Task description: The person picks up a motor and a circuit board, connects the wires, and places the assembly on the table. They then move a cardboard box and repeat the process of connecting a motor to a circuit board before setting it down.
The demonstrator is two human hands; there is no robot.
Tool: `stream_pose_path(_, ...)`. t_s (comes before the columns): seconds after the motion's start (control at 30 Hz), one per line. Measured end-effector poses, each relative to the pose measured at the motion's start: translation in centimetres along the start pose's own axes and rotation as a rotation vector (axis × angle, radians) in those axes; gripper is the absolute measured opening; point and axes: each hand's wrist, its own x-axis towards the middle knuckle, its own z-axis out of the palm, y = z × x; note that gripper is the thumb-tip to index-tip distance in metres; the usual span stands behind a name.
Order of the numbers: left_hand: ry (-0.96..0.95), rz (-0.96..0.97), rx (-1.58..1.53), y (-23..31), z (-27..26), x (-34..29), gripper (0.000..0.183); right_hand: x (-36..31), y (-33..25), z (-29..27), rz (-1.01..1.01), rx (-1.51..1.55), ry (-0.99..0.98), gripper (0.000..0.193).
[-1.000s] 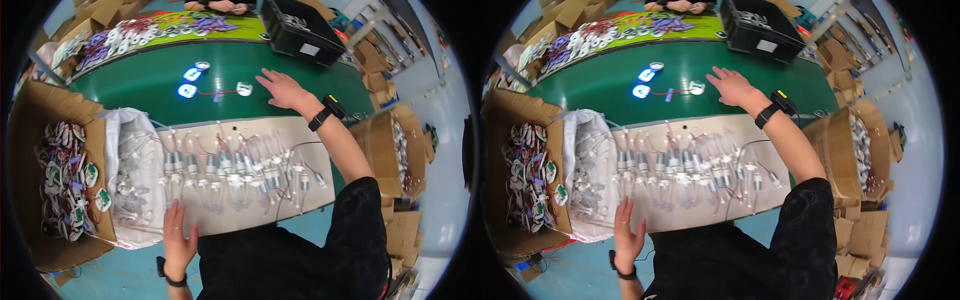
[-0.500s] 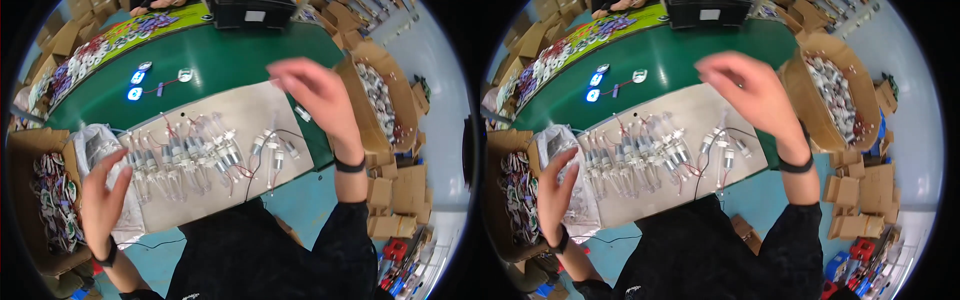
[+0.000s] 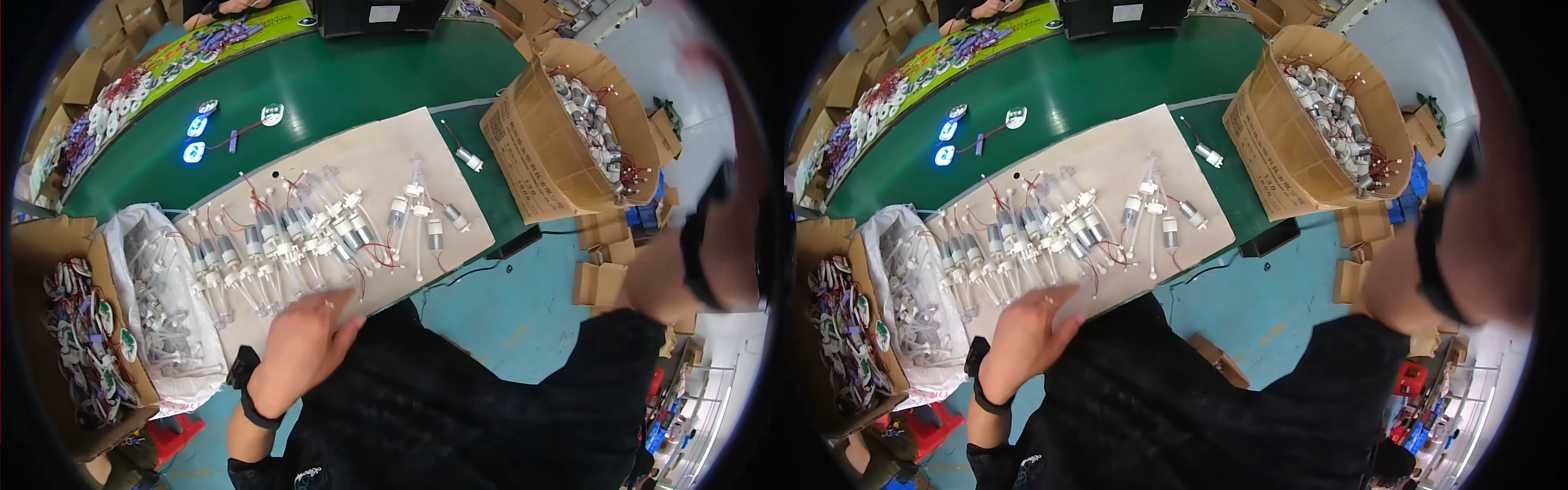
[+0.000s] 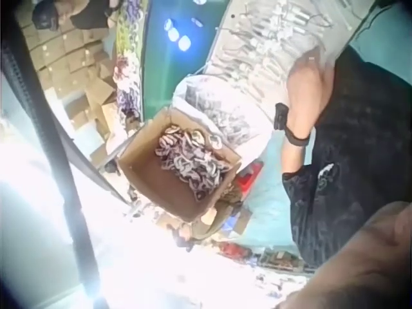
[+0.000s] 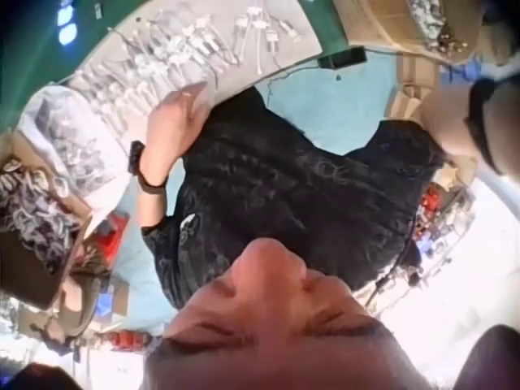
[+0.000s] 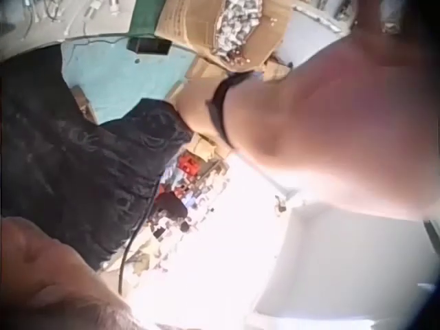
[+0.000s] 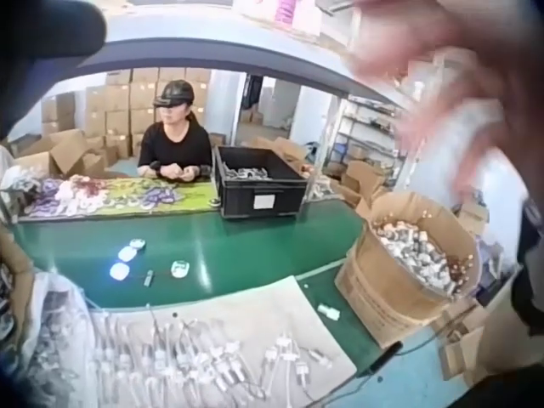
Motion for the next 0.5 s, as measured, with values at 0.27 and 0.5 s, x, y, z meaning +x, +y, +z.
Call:
stream_pose_path(0.27,-0.037,-0.257,-0.249,-5.3,-1.6,-7.3,0.035,-14.7,6.4,6.6,0.352,0.2,-0.943,0.02)
stream_pose_path(0.5,0.112,-0.277,-0.238,-4.1,-2.3,-8.8,0.033,-24.1,14.1,23.0,0.147,0.084,-0.417,0.034)
